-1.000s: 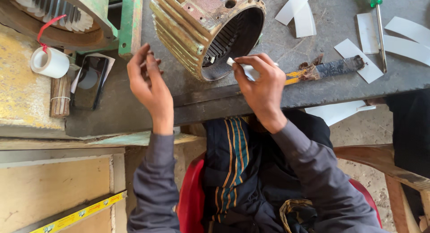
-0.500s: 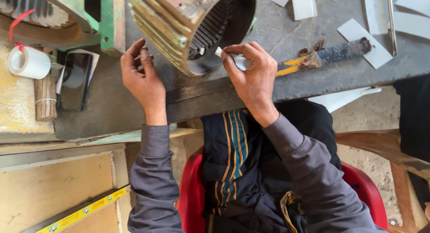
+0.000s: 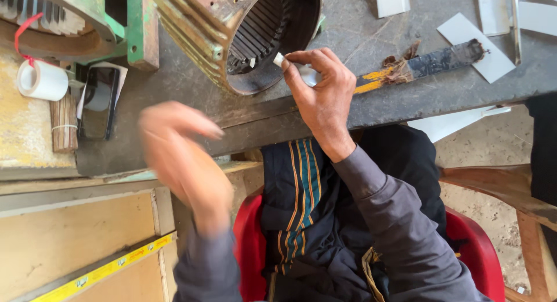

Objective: The person folds small white rectangular pieces of material and inserts them into the slots of a disassembled motor stator. They carefully place the pieces into the grooves between the metal laminations, adjusting the stator's position on the workbench as needed.

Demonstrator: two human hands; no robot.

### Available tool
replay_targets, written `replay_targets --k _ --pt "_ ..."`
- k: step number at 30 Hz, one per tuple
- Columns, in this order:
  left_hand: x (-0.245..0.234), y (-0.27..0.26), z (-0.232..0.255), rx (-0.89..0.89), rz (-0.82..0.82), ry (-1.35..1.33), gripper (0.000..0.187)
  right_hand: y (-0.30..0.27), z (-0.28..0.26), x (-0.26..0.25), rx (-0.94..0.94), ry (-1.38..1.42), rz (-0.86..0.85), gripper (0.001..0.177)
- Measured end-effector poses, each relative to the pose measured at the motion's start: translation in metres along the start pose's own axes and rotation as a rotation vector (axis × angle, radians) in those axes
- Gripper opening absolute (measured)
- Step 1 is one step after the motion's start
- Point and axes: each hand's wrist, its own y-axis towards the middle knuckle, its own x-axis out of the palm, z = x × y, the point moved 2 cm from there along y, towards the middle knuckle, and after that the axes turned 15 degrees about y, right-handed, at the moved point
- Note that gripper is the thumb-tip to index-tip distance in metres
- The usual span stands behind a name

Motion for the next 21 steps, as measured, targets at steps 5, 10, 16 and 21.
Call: replay_targets --k 5,10,16,21 --pt "0.007 -0.043 0.084 0.097 -0.552 -0.116 0.039 -0.003 0.004 0.001 -0.08 0.005 -0.017 0.01" --pt "0.02 -0.034 0.105 0.153 -0.665 -0.109 0.032 -0.007 0.015 0.002 -0.111 -0.016 -0.027 0.01" --pt "0.018 -0.038 0.108 0.179 -0.726 -0.099 0.025 -0.009 0.021 0.003 -0.119 0.003 -0.041 0.011" --pt "0.019 -0.03 0.108 0.203 -0.771 -0.097 0.019 -0.009 0.027 0.003 -0.138 0.002 -0.045 0.01"
